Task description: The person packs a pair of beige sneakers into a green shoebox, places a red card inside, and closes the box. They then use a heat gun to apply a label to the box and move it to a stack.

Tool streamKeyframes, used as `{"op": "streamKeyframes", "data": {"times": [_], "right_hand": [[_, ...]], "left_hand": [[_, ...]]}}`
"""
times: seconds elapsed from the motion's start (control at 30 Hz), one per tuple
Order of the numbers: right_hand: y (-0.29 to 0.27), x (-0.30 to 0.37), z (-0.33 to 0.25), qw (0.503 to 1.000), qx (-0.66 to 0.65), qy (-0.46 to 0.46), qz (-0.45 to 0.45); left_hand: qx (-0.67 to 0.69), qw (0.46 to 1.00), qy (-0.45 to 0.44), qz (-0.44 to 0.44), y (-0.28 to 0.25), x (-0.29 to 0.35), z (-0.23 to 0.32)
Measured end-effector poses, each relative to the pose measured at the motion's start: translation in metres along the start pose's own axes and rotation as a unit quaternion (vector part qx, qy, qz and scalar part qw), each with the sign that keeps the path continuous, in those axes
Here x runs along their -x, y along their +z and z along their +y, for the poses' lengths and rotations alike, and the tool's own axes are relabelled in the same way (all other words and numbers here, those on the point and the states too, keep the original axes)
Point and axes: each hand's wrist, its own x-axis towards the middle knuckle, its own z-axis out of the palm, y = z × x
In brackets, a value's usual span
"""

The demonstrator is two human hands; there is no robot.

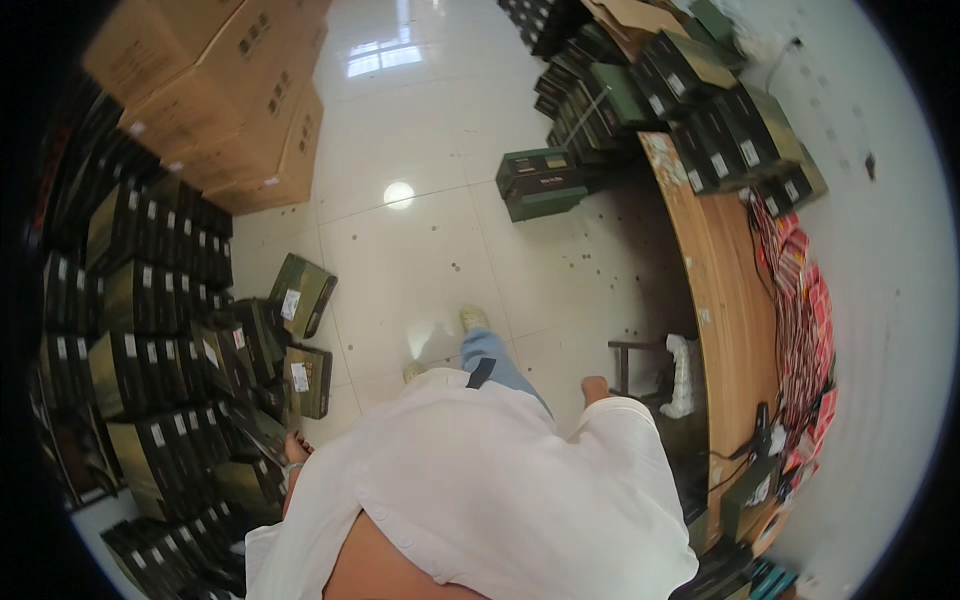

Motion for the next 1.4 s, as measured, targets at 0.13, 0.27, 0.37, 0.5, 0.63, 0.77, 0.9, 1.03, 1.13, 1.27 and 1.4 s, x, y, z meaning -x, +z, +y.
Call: {"op": "streamKeyframes", "data": {"times": [0.13, 0.27, 0.37, 0.5, 0.63, 0.77, 0.9, 1.03, 1.13, 1.27, 1.4], "right_hand": [[0.038, 0.011, 0.064, 0.994, -0.055, 0.051, -0.082], [0.073, -0.012, 0.044, 0.99, -0.073, -0.037, -0.112], [0.034, -0.054, 0.011, 0.976, 0.012, -0.19, -0.108], [-0.044, -0.121, 0.007, 0.948, -0.308, -0.07, 0.043], [-0.199, -0.15, -0.005, 0.911, -0.375, -0.048, 0.167], [-0.337, -0.17, -0.036, 0.856, -0.348, -0.119, 0.364], [-0.434, -0.228, -0.083, 0.859, -0.302, -0.131, 0.392], [-0.484, -0.303, -0.122, 0.844, -0.223, -0.199, 0.446], [-0.531, -0.345, -0.163, 0.854, -0.179, -0.244, 0.423], [-0.541, -0.381, -0.173, 0.869, -0.145, -0.254, 0.4], [-0.54, -0.389, -0.168, 0.855, -0.175, -0.259, 0.415]], "left_hand": [[-0.114, 0.989, 0.038, -0.088, 0.077, -0.012, 0.008], [-0.354, 0.907, 0.057, -0.221, 0.184, -0.005, -0.012], [-0.55, 0.778, 0.153, -0.262, 0.285, 0.01, -0.021], [-0.695, 0.608, 0.278, -0.264, 0.426, 0.042, -0.01], [-0.641, 0.594, 0.383, -0.299, 0.586, 0.076, 0.004], [-0.603, 0.576, 0.429, -0.347, 0.731, 0.16, 0.007], [-0.638, 0.513, 0.425, -0.386, 0.846, 0.184, -0.022], [-0.7, 0.402, 0.423, -0.411, 0.953, 0.157, -0.054], [-0.737, 0.402, 0.383, -0.385, 1.019, 0.151, -0.059], [-0.76, 0.377, 0.388, -0.362, 1.118, 0.077, -0.056], [-0.779, 0.347, 0.413, -0.319, 1.219, 0.032, -0.053]]}}
